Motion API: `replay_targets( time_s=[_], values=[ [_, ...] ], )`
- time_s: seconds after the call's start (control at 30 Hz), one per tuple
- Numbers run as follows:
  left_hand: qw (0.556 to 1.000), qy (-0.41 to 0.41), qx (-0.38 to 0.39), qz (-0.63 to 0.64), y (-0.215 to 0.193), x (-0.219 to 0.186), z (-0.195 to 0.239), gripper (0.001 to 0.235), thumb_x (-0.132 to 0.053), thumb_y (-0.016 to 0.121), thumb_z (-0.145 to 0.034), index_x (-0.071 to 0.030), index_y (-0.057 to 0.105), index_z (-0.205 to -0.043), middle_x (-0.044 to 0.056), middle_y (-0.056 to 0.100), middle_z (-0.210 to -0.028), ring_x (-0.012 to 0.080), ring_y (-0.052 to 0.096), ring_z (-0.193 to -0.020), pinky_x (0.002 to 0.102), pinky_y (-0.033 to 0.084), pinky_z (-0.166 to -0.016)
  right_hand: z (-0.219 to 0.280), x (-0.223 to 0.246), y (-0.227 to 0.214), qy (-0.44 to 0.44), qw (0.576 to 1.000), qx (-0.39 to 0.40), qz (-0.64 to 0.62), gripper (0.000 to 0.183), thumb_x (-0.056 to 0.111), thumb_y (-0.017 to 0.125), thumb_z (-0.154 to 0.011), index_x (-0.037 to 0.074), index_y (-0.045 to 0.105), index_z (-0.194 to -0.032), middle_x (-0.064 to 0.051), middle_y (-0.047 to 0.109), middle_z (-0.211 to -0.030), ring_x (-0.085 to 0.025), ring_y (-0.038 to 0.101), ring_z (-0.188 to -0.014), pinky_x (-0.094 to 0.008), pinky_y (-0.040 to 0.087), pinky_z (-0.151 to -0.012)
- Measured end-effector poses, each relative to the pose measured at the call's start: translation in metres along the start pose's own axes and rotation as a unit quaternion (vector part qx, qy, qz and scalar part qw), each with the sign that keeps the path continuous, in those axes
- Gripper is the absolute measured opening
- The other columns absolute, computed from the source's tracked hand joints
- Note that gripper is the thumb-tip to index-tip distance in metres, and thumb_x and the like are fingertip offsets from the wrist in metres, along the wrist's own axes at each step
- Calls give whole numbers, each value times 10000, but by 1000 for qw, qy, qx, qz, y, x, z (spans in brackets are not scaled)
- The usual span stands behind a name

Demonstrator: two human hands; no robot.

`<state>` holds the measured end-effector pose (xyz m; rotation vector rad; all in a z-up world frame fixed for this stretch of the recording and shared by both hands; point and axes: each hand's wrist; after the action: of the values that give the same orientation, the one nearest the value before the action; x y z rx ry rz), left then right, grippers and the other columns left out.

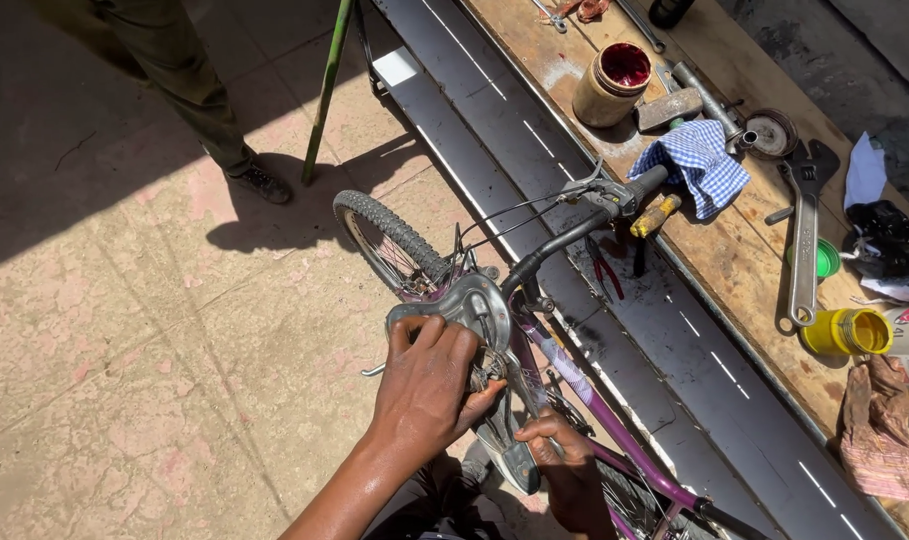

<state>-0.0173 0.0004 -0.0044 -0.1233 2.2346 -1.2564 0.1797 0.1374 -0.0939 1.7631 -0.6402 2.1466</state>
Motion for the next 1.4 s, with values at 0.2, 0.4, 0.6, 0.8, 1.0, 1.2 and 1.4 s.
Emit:
replay_targets(
  time_s=[0.2, 0.4, 0.6, 0.8, 1.0, 1.2, 1.4],
  values=[
    [999, -30, 20, 12, 1, 2, 3, 373, -464, 615, -943, -123, 466, -940, 25, 488, -801, 249, 458, -761, 457, 329, -802, -7, 31, -6, -86, 984, 35, 154, 503, 466, 403, -932, 115, 752, -844, -60, 683, -752, -185, 682, -664, -330, 501, -603],
    [996, -64, 49, 33, 5, 0, 1, 374, -451, 654, -915, -126, 468, -927, 44, 513, -832, 273, 459, -790, 505, 321, -820, -10, 105, -9, -14, 991, 11, 135, 348, 334, 562, -883, 79, 792, -942, -84, 781, -902, -210, 770, -846, -342, 547, -740],
    [998, -45, 8, 53, -2, 0, -3, 349, -448, 619, -930, -128, 482, -942, 21, 504, -787, 254, 453, -750, 443, 303, -822, -74, 180, 15, -131, 957, -37, 258, 163, 300, 566, -934, 174, 668, -951, 84, 443, -417, -43, 280, -282, -234, 206, -298],
    [999, -40, 27, 17, -2, 0, -2, 353, -424, 632, -904, -108, 493, -976, 64, 555, -886, 304, 490, -802, 476, 315, -784, -96, 189, 22, -116, 958, 29, 260, 215, 303, 589, -937, 154, 684, -814, 56, 600, -519, -57, 386, -399, -235, 293, -368],
    [998, -56, 23, 29, -4, -1, 1, 361, -464, 606, -933, -119, 501, -948, 30, 511, -809, 250, 479, -764, 437, 319, -840, -41, 159, -13, -159, 954, -212, 143, 269, 262, 535, -1003, 68, 638, -848, -54, 674, -841, -148, 612, -750, -295, 475, -750],
    [998, -51, 17, 31, -5, -3, -6, 351, -410, 683, -879, -114, 510, -955, 42, 544, -853, 270, 484, -805, 451, 331, -822, -8, 101, -25, -15, 989, -118, 84, 269, 262, 574, -899, 51, 735, -944, -109, 780, -796, -152, 570, -541, -282, 466, -493],
    [991, -92, 44, 85, -17, -1, -6, 434, -554, 529, -899, -122, 492, -907, 11, 485, -805, 216, 417, -743, 431, 307, -838, 18, 69, 0, -18, 993, -114, -26, 360, 285, 547, -924, 20, 711, -1103, -178, 784, -1022, -166, 558, -502, -325, 530, -527]
  ],
)
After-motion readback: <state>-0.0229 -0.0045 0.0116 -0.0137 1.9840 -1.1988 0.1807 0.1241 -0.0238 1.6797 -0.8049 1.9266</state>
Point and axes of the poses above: each hand's wrist, its own z-axis away from the middle knuckle, its own y-axis out of the palm, x = y × z
